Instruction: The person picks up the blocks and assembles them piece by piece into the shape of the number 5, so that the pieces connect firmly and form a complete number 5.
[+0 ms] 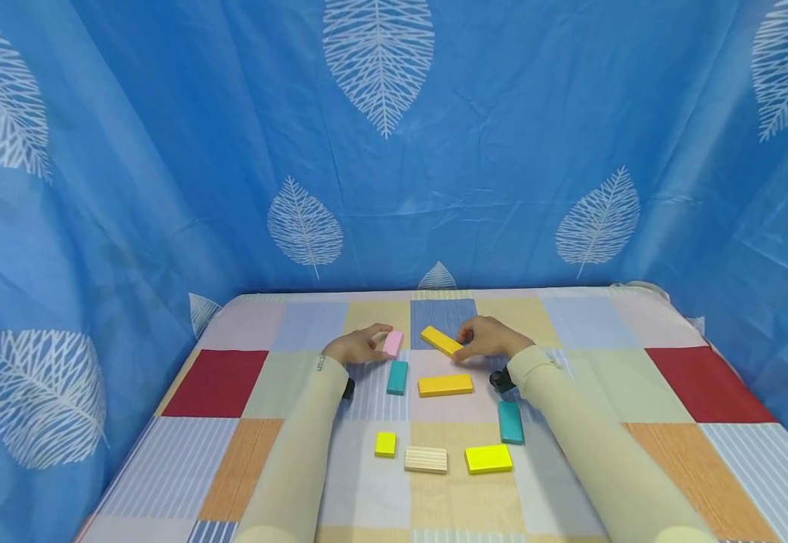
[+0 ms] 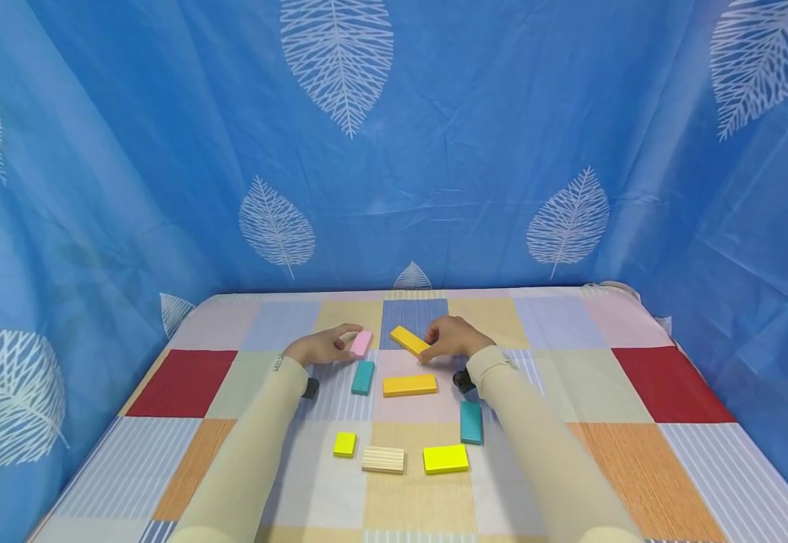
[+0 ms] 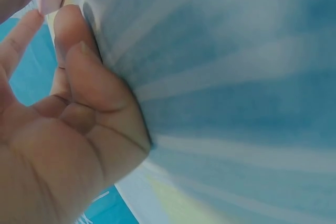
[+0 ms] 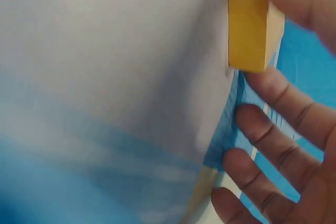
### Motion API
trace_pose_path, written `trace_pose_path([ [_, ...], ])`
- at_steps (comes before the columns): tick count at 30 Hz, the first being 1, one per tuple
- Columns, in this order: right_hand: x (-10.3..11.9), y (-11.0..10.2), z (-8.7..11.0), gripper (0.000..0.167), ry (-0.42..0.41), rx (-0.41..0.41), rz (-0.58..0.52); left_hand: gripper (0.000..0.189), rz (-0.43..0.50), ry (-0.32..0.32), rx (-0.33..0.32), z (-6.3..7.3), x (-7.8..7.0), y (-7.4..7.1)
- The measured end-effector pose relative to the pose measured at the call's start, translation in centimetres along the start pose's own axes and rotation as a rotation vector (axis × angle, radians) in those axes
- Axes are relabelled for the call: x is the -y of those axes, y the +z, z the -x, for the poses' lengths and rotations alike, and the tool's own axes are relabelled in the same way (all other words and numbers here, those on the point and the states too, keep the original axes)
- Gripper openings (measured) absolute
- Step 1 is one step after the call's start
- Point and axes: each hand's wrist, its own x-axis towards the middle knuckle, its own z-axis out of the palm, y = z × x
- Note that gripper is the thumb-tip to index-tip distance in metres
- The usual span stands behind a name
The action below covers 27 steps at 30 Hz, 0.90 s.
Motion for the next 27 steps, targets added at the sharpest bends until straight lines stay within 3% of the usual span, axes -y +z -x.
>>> trace_pose_path([
  [10, -0.3, -0.1, -0.1, 0.022, 0.077, -0.007, -0.037, 0.072, 0.021, -0.042, 0.005, -0.2, -0.3, 0.2],
  [20, -1.0, -0.4, -0.4, 0.024, 0.146, -0.012, -0.183, 0.073, 0.04, -0.05, 0.007, -0.4, -0.1, 0.0],
  [27, -1.3, -0.9, -0.9, 0.025, 0.159, -0.018, -0.217, 0.073, 0.065, -0.088, 0.002, -0.3, -0.3, -0.1],
])
